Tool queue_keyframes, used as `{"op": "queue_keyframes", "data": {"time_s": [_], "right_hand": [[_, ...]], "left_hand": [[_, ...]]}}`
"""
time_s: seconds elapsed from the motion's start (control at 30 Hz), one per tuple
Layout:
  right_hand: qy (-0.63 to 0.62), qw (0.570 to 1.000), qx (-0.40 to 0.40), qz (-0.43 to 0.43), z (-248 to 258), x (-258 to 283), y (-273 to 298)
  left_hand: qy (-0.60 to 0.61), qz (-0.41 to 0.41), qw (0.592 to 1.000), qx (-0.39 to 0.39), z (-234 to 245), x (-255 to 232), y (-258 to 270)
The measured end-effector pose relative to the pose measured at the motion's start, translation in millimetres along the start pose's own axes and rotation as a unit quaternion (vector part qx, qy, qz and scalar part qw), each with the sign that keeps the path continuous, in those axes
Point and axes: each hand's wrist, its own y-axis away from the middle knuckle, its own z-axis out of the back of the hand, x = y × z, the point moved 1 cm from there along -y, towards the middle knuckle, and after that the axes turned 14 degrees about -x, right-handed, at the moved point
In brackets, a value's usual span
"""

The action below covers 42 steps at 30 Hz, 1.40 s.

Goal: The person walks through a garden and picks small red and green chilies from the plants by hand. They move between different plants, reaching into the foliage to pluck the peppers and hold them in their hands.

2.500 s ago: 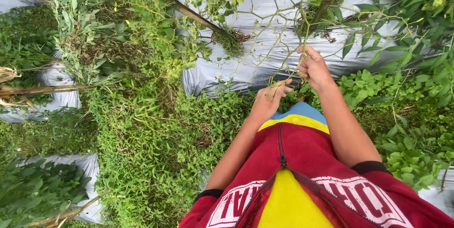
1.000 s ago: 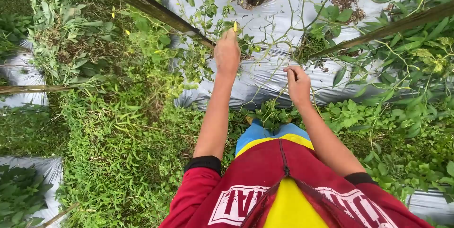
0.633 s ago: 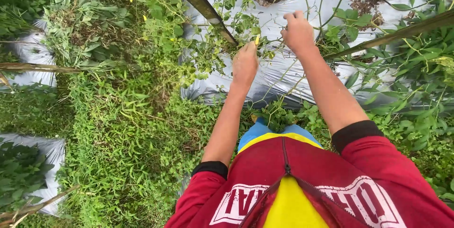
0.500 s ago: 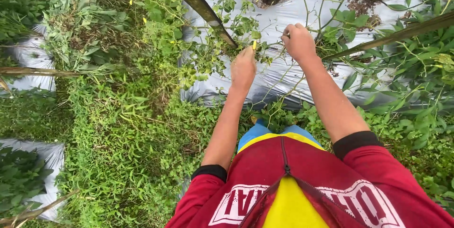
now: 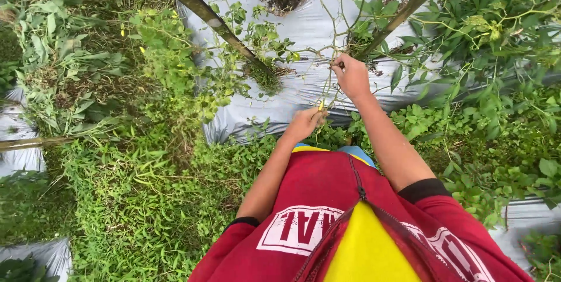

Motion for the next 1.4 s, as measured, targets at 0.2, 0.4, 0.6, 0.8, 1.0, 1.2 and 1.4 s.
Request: {"op": "queue_keyframes", "data": {"time_s": [0.2, 0.4, 0.6, 0.8, 1.0, 1.2, 1.4], "right_hand": [[-0.048, 0.992, -0.101, -0.061, 25, -12, 81], [-0.144, 0.962, -0.087, -0.214, 47, -24, 195], [-0.264, 0.845, -0.208, -0.416, 64, -11, 308], [-0.200, 0.844, -0.246, -0.432, 59, -22, 378], [-0.175, 0.852, -0.281, -0.406, 48, -7, 412], [-0.232, 0.793, -0.322, -0.463, 73, -14, 429], [-0.260, 0.751, -0.346, -0.499, 89, -19, 451]], "left_hand": [[-0.038, 0.000, 0.997, 0.070, -7, -25, -20], [-0.054, -0.074, 0.984, 0.156, -75, 14, -21], [-0.086, -0.160, 0.949, 0.259, -131, 21, 46], [-0.081, -0.167, 0.896, 0.404, -120, -15, 133], [-0.146, -0.212, 0.817, 0.517, -121, -21, 152], [-0.147, -0.169, 0.810, 0.542, -147, -34, 151], [-0.106, -0.170, 0.823, 0.532, -160, -58, 154]]}}
